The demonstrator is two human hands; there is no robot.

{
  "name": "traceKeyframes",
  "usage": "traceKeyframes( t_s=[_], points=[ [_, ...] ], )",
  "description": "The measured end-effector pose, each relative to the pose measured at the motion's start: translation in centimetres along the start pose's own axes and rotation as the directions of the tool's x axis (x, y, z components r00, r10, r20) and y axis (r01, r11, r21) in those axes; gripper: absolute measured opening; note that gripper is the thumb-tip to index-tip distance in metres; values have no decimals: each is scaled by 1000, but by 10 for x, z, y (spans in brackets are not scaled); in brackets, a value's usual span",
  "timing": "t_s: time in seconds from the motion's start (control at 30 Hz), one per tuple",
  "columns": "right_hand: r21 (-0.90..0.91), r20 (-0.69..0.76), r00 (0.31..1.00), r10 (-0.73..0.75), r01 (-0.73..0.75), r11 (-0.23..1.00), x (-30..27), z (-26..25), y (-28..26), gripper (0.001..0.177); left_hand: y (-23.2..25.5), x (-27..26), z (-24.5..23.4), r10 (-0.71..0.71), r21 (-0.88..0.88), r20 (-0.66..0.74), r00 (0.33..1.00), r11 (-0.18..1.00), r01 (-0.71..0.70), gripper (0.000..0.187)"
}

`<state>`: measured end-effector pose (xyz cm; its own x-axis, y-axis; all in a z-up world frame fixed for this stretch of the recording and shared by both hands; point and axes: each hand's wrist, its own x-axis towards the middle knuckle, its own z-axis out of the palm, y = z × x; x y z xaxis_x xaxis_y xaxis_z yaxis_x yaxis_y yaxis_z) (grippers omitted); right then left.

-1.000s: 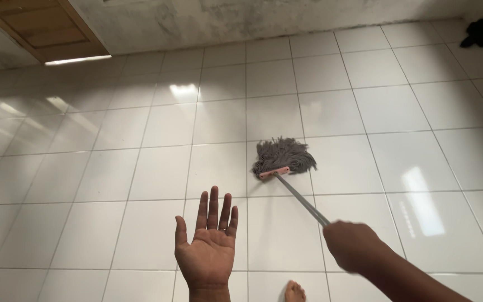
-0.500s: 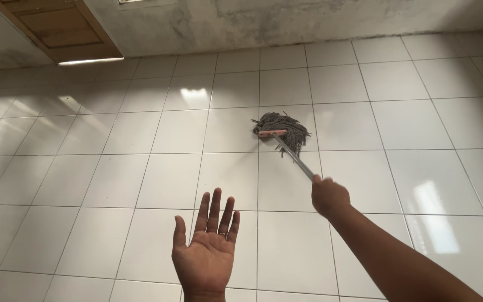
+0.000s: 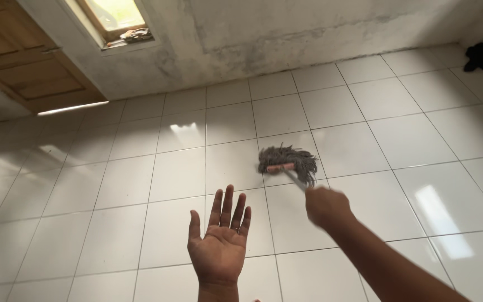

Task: The person mops a tiled floor using a mop with a grey head, moving it across the tiles and along the base of the wall.

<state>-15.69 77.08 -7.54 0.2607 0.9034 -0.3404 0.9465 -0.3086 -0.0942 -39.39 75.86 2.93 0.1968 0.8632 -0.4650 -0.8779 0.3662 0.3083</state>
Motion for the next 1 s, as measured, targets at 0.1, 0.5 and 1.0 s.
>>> traceKeyframes(
  t_s=[0.1, 0.5, 1.0],
  points=[
    [4, -14, 999, 50, -50, 999, 58, 2, -14, 26, 22, 23, 10, -48, 22, -9, 999, 999, 48, 68],
    [-48, 194, 976, 100, -92, 995, 27, 15, -53, 19, 85, 99, 12, -70, 9, 6, 998, 997, 70, 69],
    [-50, 91, 980, 175, -171, 984, 246, -19, -23, 24, 77, 212, 56, -136, 23, -42, 990, 990, 137, 69]
  ],
)
